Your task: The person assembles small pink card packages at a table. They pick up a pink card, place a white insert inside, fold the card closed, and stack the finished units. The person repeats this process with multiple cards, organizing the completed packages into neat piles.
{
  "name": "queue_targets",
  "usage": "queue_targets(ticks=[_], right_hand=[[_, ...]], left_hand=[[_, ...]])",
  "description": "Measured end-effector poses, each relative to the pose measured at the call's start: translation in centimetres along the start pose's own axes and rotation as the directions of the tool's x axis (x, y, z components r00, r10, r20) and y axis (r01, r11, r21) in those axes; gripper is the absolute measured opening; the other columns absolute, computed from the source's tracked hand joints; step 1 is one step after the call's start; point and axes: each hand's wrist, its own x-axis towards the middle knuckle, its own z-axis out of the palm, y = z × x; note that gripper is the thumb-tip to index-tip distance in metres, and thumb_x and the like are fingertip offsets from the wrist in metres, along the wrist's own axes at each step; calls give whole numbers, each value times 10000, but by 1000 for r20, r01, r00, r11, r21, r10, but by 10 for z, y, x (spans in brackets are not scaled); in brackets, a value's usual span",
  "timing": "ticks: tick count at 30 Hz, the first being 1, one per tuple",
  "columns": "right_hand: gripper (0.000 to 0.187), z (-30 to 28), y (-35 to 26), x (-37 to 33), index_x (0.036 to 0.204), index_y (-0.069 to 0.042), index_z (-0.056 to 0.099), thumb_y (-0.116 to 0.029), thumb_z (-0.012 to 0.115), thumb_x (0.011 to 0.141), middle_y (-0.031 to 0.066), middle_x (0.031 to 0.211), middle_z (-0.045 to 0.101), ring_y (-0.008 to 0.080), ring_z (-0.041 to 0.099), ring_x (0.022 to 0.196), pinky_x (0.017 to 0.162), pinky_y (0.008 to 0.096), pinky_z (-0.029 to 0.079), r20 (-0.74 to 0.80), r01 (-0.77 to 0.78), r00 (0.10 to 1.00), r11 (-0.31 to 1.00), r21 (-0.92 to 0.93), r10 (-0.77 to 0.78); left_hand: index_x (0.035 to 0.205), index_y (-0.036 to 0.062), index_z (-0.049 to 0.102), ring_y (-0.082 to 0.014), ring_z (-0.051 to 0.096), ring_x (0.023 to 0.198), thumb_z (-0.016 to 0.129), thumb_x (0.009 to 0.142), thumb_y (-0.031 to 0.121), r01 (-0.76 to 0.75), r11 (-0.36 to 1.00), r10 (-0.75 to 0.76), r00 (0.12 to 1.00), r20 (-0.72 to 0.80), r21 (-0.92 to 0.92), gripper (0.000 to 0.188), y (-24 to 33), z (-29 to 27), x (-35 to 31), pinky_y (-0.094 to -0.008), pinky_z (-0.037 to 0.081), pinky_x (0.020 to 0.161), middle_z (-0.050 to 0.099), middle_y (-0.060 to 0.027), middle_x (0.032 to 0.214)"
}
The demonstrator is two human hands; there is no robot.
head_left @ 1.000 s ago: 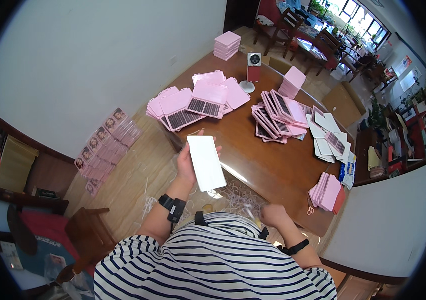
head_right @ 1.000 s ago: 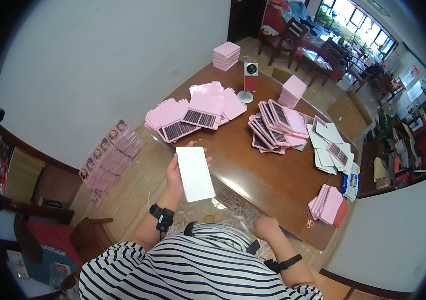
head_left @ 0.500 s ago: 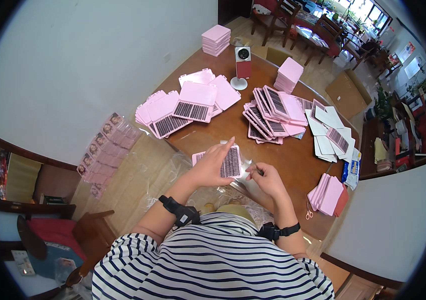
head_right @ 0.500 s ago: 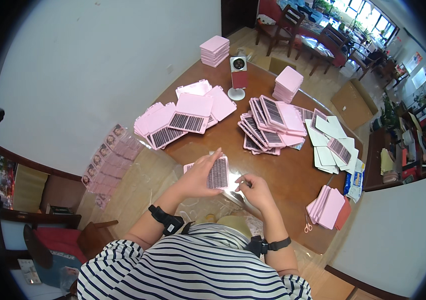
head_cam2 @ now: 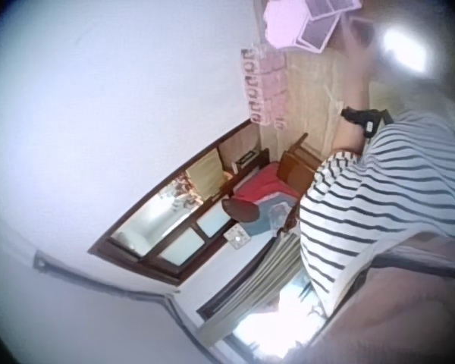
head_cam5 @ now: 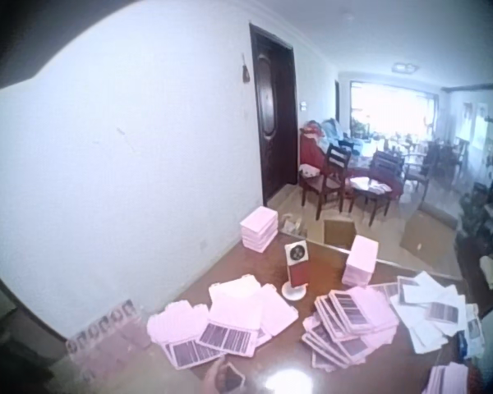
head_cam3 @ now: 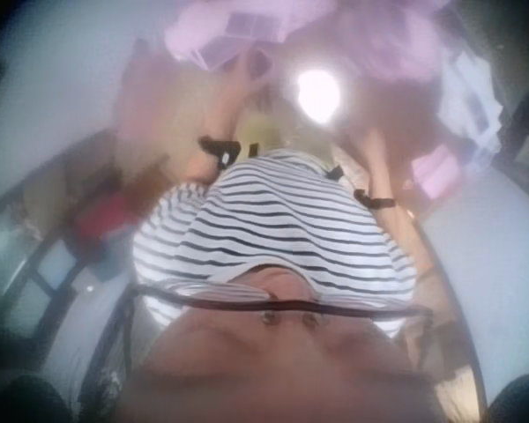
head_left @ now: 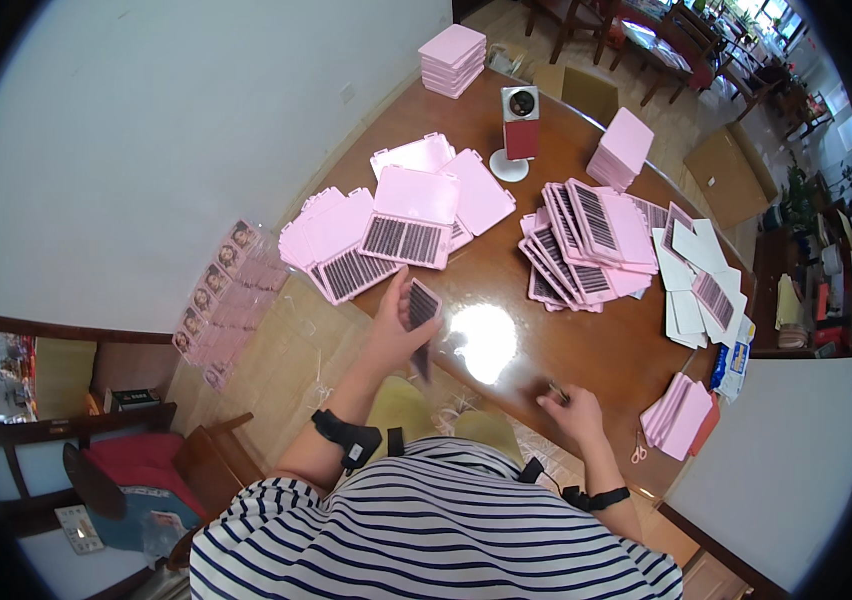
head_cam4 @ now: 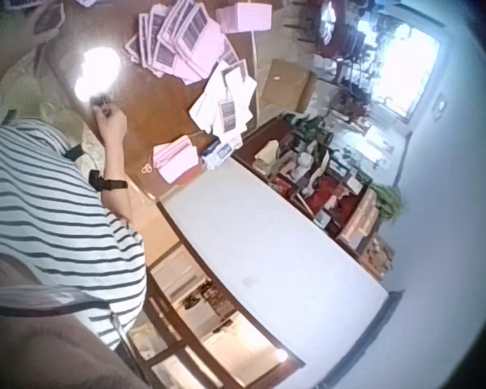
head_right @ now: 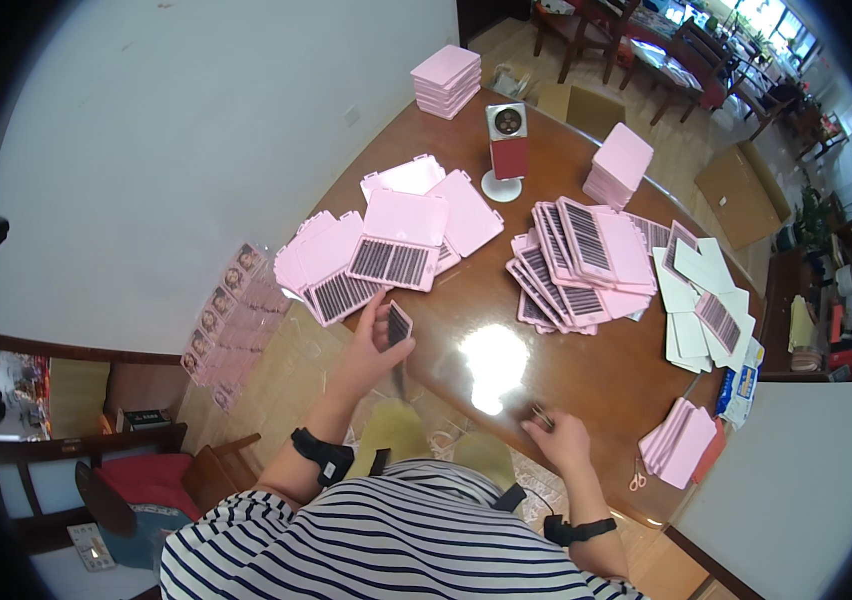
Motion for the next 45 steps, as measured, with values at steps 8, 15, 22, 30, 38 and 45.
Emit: queue_targets(ticks=[8,15,22,30,38,45], right_hand=[[212,80,-173,43,1062,-9,769,13,736,854,128,934,780,154,737,862,790,284,568,-549,602,770,652,460,-324],[148,31,-248,110,1016,-13,734,-133,718,931,232,817,684,309,693,683,633,361,519,-768,479,600,870,121,-223],[215,4,-291,237,1045,16,713,-186,695,976,-16,656,521,58,403,630,566,276,369,-574,487,799,753,442,-179],[240,24,-289,300,1058,26,738,-195,695,976,-26,696,620,55,475,630,591,277,425,-467,347,880,788,509,-86],[241,28,-282,314,1067,19,739,-199,697,972,13,697,647,72,508,631,604,290,448,-445,300,894,815,496,-58],[248,29,-285,316,1064,16,732,-211,697,970,63,687,657,105,529,621,606,320,460,-442,271,896,843,465,-44]], left_hand=[[1294,178,546,-199,578,1048,641,996,425,521,556,-611,785,106,-648,398,-14,-18,91,-377,447,912,606,-16,1179],[1405,-15,514,-257,667,1049,592,1017,289,80,983,-31,960,-277,168,498,-70,-123,220,-363,529,920,648,-158,1273],[1133,-8,717,-283,715,939,575,970,186,152,868,-124,988,-91,472,290,-95,-157,306,-381,542,863,744,-199,1029],[1090,20,746,-343,712,1006,613,911,204,266,878,-278,960,-28,398,289,-113,-155,324,-419,547,909,739,-200,1069],[1045,4,754,-283,752,900,714,807,169,208,899,-219,976,-17,385,293,-114,-156,323,-370,576,828,767,-172,971],[1013,18,757,-266,756,859,727,781,159,198,894,-191,980,-56,402,274,-110,-153,322,-358,579,794,773,-150,923]])
